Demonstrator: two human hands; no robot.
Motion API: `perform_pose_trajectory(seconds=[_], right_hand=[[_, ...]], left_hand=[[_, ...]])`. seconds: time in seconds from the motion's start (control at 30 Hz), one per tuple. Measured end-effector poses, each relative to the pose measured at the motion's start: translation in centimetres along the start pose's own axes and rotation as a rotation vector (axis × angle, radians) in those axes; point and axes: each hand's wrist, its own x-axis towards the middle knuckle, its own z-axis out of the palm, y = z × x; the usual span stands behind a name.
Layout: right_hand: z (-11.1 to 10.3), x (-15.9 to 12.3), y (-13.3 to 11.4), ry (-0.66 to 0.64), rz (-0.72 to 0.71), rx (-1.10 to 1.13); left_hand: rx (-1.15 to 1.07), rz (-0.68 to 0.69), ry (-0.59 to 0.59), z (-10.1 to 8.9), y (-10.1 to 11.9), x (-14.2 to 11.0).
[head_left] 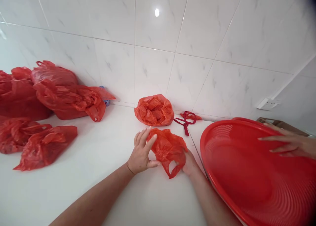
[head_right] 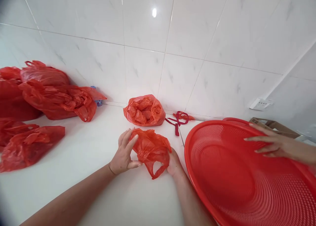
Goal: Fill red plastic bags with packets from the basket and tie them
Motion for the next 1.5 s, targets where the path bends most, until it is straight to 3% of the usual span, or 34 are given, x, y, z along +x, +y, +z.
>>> perform_pose_trajectory(seconds=[0.17, 0.27, 0.37, 0.47, 0.53, 0.6, 0.77, 0.87, 0.97, 1.07, 1.13, 1.2, 1.27, 1.33, 1.43, 1.5], right_hand=[[0.6, -0.5, -1.0, -0.065, -0.009, -0.019], [0.5, -0.5, -1.0, -0.023, 0.004, -0.085], [0.4, -0.4, -0.7, -0.052, -0.003, -0.131], [-0.1, -0.5, -0.7, -0.071, 0.002, -0.142], [-0.7, -0.4, -0.9, -0.101, 0.022, -0.137], [-1.5, -0.1, -1.1, -0.090, 0.027, -0.149], [-3.9, 1.4, -1.2, 0.246, -0.028, -0.306], [-4.4, 1.6, -1.3, 0.380, -0.046, -0.389], [-3.2, 0.8, -1.9, 0.540, -0.250, -0.611], [-0.6, -0.7, -2.3, 0.621, -0.728, -0.999], [1.4, -1.7, -2.1, 0.498, -0.960, -1.146], [3.1, -2.2, -1.5, 0.296, -1.036, -1.183], [4.0, -2.1, -0.7, 0.152, -1.009, -1.193], [3.9, -1.5, 0.1, 0.107, -0.901, -1.202], [2.5, -0.2, 0.6, 0.143, -0.651, -1.240], [1.3, 0.5, 0.7, 0.188, -0.557, -1.174]], left_hand=[[0.079, -0.230, -0.041, -0.5, 0.6, -0.2], [0.112, -0.241, -0.033, -0.7, 1.0, -0.2], [0.060, -0.191, -0.162, -0.3, 1.5, 0.0], [-0.047, -0.333, -0.332, 0.2, 1.3, 0.0], [-0.115, -0.452, -0.383, 0.3, 0.5, -0.1], [-0.214, -0.583, -0.342, 0.0, -0.7, -0.2], [-0.579, -1.072, 0.021, -1.3, -2.5, 0.3], [-0.740, -1.194, 0.111, -1.4, -2.1, 0.8], [-0.853, -1.203, 0.121, -1.0, -1.4, 0.9], [-0.876, -1.188, 0.133, -0.6, -0.9, 0.8], [-0.912, -1.175, 0.148, -0.5, -0.8, 0.8], [-0.995, -1.155, 0.144, -0.6, -0.6, 0.8], [-1.120, -1.121, 0.107, -0.7, -0.3, 1.0], [-1.276, -1.101, 0.060, -0.9, 0.0, 1.1], [-1.531, -1.124, 0.049, -1.1, 0.3, 1.2], [-1.655, -1.162, 0.079, -1.3, 0.0, 1.3]])
